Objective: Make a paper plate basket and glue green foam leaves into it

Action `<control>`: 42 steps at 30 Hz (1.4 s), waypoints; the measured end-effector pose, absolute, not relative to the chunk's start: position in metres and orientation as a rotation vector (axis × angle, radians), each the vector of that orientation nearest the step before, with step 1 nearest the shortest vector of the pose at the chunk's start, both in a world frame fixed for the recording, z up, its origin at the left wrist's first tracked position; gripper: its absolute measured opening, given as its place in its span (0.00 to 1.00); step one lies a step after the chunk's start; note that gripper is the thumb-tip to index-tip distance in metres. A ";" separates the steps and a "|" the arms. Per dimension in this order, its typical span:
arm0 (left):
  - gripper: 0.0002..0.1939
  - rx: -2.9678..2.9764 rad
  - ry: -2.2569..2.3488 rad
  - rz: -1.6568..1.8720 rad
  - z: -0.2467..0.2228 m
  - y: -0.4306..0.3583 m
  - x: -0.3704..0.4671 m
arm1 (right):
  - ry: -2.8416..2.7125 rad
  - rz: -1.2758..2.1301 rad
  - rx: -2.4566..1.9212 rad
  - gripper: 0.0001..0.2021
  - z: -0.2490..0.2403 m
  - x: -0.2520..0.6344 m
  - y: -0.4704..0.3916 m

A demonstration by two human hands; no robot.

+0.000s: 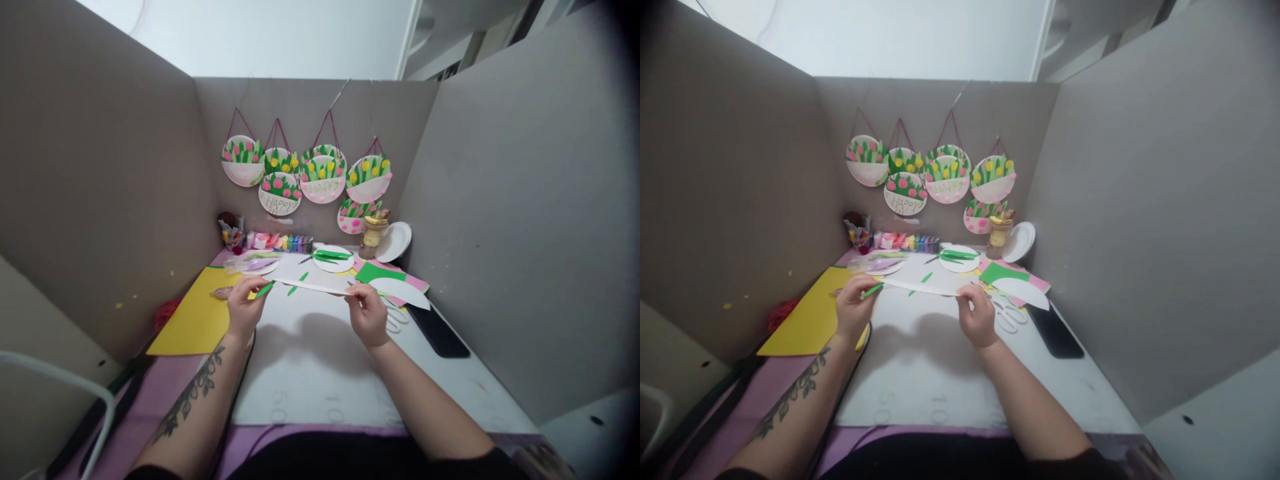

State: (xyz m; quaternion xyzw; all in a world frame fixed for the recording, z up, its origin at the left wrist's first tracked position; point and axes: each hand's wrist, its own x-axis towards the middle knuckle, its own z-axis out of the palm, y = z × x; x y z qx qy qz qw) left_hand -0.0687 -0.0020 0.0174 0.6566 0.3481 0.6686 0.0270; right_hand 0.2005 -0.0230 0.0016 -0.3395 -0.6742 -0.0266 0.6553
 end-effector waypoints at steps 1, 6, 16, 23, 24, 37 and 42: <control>0.02 2.030 1.073 2.071 0.017 -0.002 -0.069 | -1.529 -0.076 -0.768 0.04 0.001 0.201 -0.022; 0.02 2.035 1.046 2.079 0.015 0.000 -0.070 | -1.523 -0.109 -0.763 0.05 0.000 0.201 -0.021; 0.03 2.039 1.143 2.024 0.017 -0.003 -0.066 | -1.503 -0.097 -0.848 0.02 0.000 0.201 -0.021; 0.02 2.055 1.082 2.037 0.017 -0.003 -0.066 | -1.492 -0.059 -0.870 0.03 0.001 0.200 -0.023; 0.02 2.055 1.076 2.037 0.017 -0.003 -0.066 | -1.493 -0.056 -0.869 0.03 0.001 0.199 -0.023; 0.02 2.057 1.132 2.036 0.017 -0.002 -0.067 | -1.563 -0.069 -0.868 0.03 0.006 0.199 -0.026; 0.04 2.058 1.167 2.012 0.020 -0.003 -0.065 | -1.604 -0.072 -0.867 0.03 0.007 0.199 -0.028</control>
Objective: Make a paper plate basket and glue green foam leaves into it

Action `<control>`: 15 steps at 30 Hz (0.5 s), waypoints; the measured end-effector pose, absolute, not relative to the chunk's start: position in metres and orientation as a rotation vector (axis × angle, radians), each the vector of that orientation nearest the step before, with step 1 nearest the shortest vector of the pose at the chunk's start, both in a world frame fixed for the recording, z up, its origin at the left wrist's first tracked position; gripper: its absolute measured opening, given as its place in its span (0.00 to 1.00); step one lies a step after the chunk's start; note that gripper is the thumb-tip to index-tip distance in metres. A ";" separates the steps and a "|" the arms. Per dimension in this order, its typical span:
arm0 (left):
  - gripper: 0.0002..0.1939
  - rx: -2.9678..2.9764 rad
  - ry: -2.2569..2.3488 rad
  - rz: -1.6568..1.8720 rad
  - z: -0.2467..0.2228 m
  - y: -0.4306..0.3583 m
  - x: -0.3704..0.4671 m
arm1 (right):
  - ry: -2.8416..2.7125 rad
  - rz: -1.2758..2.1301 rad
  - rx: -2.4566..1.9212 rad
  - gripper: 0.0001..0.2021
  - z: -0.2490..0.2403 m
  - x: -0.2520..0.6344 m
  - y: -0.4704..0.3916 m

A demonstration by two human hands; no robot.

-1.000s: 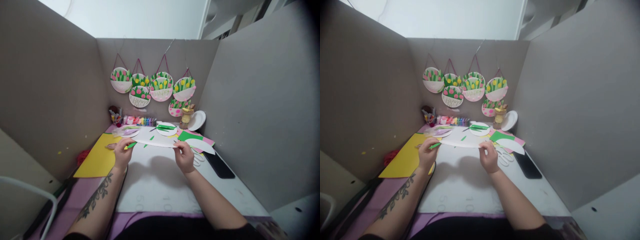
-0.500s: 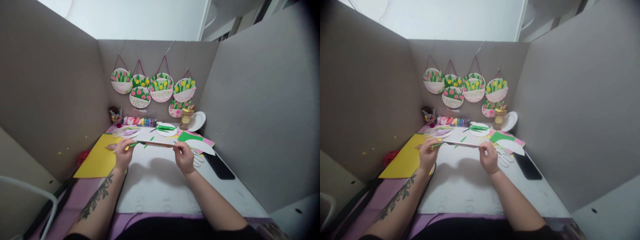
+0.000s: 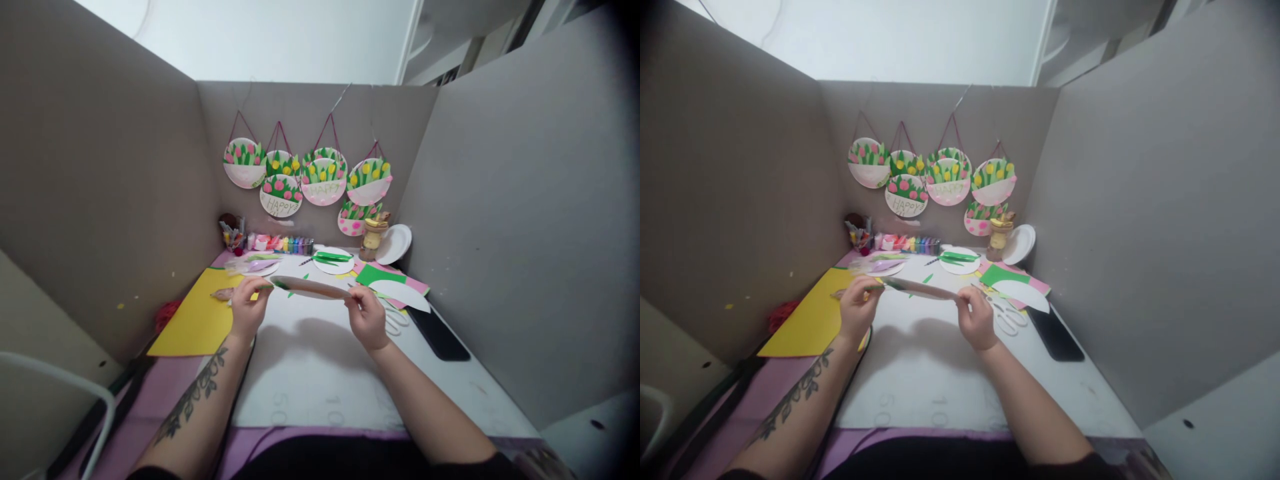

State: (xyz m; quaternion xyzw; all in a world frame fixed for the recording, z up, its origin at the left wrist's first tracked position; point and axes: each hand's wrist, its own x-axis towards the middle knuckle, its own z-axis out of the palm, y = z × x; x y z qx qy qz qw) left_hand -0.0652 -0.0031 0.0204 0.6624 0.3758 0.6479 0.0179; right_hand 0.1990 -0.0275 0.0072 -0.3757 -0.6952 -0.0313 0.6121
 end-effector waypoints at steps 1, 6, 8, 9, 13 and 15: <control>0.05 2.055 1.171 2.012 0.021 -0.003 -0.065 | -1.608 -0.070 -0.868 0.04 0.007 0.199 -0.027; 0.05 2.065 1.154 2.021 0.022 -0.004 -0.064 | -1.624 -0.048 -0.868 0.04 0.007 0.199 -0.027; 0.04 2.083 1.125 2.011 0.022 -0.004 -0.064 | -1.631 -0.040 -0.863 0.04 0.007 0.199 -0.026; 0.04 2.091 1.117 2.002 0.022 -0.004 -0.064 | -1.632 -0.038 -0.863 0.04 0.007 0.199 -0.026; 0.05 2.064 1.211 2.006 0.020 -0.002 -0.066 | -1.615 0.002 -0.881 0.04 0.005 0.198 -0.026; 0.05 2.015 1.287 2.027 0.018 0.000 -0.066 | -1.598 0.085 -0.904 0.04 0.004 0.198 -0.025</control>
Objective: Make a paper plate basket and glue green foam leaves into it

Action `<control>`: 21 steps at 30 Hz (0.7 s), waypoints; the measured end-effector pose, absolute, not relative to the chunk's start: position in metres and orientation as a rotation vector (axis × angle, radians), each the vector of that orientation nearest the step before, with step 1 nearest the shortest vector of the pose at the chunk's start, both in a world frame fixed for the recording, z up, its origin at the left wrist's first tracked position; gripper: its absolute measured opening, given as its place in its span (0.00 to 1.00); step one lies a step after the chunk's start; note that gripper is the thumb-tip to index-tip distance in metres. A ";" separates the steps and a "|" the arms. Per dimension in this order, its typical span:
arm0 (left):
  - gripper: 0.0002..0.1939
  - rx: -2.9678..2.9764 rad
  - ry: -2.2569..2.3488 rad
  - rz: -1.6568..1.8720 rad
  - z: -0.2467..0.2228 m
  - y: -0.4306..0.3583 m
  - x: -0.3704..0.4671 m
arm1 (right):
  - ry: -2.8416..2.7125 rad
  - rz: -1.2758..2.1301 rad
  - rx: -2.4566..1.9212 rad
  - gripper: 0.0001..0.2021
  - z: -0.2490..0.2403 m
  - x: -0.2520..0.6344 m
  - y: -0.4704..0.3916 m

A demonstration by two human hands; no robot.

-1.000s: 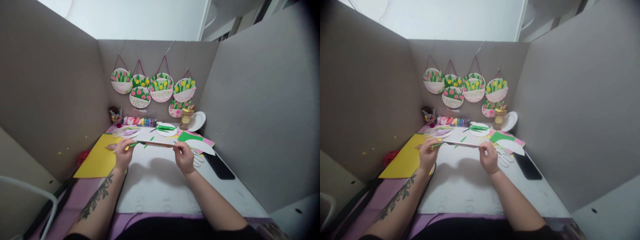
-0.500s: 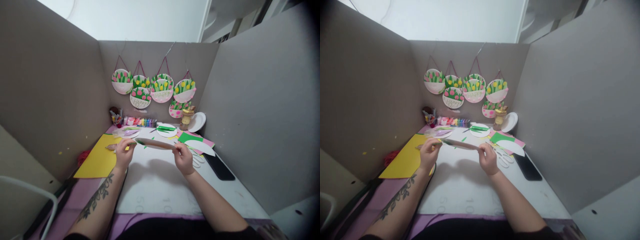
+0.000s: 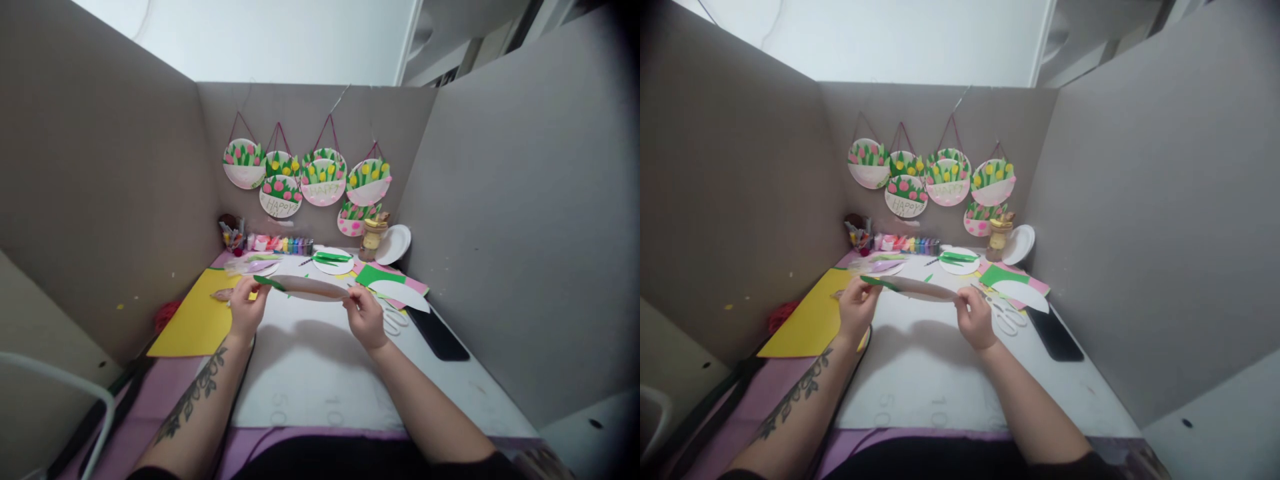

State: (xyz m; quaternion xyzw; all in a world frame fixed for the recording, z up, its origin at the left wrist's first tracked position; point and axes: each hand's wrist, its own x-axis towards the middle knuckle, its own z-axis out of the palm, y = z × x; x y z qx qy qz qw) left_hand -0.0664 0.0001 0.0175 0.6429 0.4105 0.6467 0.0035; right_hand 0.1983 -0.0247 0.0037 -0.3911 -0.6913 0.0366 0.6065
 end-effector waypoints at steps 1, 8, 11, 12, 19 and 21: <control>0.04 1.979 1.307 2.031 0.016 0.001 -0.066 | -1.588 0.151 -0.920 0.03 0.003 0.198 -0.024; 0.12 1.590 1.273 2.037 0.009 0.009 -0.065 | -1.341 0.761 -0.956 0.07 -0.002 0.199 -0.009; 0.12 1.595 1.245 1.854 0.010 0.013 -0.066 | -1.229 0.910 -0.935 0.09 -0.006 0.202 -0.001; 0.13 1.620 1.213 1.747 0.010 0.014 -0.066 | -1.201 0.952 -0.939 0.09 -0.007 0.202 0.001; 0.24 1.612 1.031 1.325 -0.007 0.022 -0.060 | -1.075 1.133 -1.043 0.12 -0.007 0.201 0.006; 0.26 1.544 1.055 1.306 -0.013 0.025 -0.059 | -1.057 1.158 -1.065 0.12 -0.009 0.201 0.007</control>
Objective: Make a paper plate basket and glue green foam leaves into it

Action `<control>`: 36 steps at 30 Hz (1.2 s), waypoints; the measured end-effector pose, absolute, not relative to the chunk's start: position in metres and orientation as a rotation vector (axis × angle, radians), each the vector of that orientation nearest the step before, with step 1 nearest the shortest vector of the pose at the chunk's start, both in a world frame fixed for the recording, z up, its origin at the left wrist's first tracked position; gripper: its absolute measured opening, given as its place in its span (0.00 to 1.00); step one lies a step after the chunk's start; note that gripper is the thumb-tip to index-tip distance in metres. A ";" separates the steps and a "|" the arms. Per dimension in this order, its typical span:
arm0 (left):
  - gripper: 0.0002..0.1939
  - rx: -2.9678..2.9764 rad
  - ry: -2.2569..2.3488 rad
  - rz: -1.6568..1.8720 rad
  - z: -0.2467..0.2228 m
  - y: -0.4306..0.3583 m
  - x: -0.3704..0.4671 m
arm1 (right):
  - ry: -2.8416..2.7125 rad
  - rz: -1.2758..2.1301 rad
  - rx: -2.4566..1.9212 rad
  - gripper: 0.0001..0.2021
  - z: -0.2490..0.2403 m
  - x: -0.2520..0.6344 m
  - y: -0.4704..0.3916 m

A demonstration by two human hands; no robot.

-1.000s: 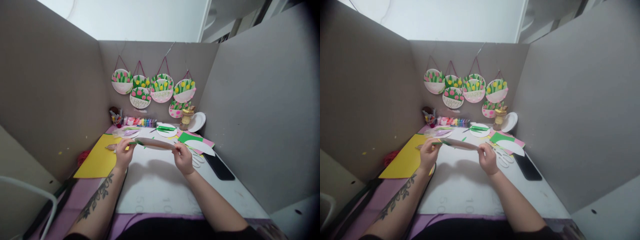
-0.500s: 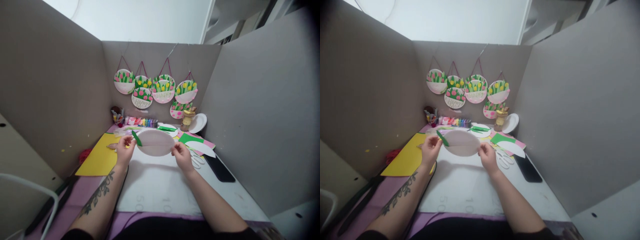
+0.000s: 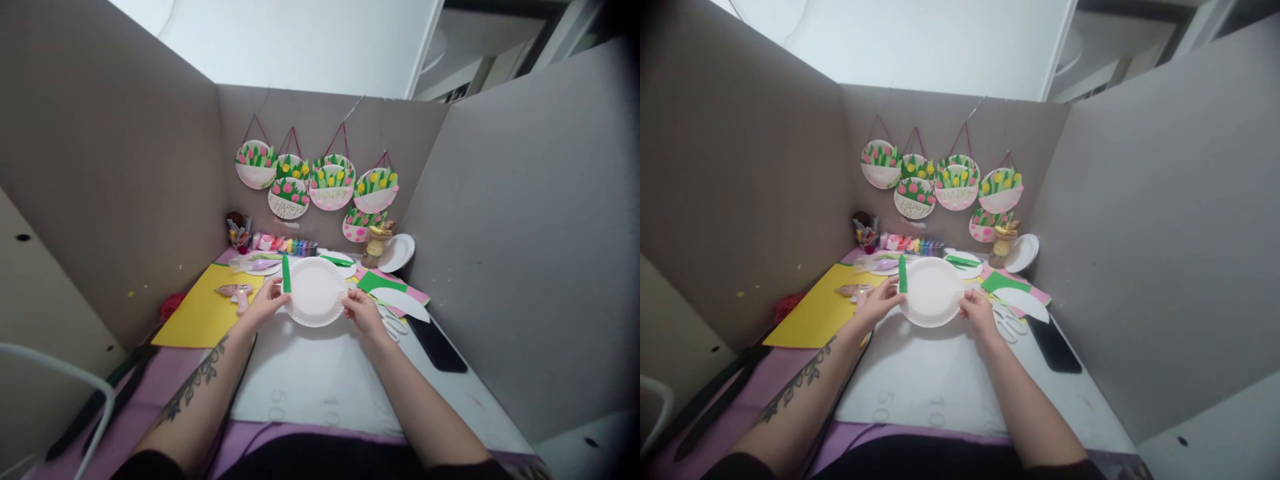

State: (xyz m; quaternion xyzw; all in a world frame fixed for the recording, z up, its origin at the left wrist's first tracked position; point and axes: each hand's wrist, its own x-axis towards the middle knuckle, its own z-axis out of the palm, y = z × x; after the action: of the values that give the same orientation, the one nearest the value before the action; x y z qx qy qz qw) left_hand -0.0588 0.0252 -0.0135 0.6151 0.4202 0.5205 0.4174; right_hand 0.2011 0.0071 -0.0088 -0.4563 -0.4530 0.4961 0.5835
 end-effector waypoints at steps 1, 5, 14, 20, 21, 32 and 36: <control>0.26 1.515 1.058 1.310 -0.016 0.027 -0.059 | -1.056 1.168 -1.073 0.12 -0.010 0.201 0.008; 0.27 1.460 1.054 1.358 -0.016 0.028 -0.059 | -1.091 1.199 -1.081 0.12 -0.015 0.202 0.010; 0.30 1.494 1.310 1.440 -0.006 0.024 -0.063 | -1.197 1.212 -1.081 0.10 -0.018 0.201 0.010; 0.30 1.504 1.295 1.292 -0.005 0.023 -0.062 | -1.205 1.165 -1.067 0.11 -0.019 0.203 0.012; 0.30 1.529 1.317 1.272 -0.003 0.021 -0.061 | -1.216 1.161 -1.057 0.11 -0.018 0.204 0.012; 0.09 1.849 1.430 1.642 0.014 0.007 -0.064 | -1.572 0.348 -0.945 0.03 -0.008 0.208 -0.007; 0.09 1.879 1.355 1.832 0.013 0.003 -0.065 | -1.602 0.178 -0.861 0.02 -0.009 0.208 -0.009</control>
State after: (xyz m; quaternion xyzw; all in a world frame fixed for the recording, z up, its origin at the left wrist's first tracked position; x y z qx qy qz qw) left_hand -0.0652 0.0034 0.0127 0.6333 0.4568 0.6176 0.0938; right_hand 0.2076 -0.0094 -0.0090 -0.3729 -0.6943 0.0769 0.6107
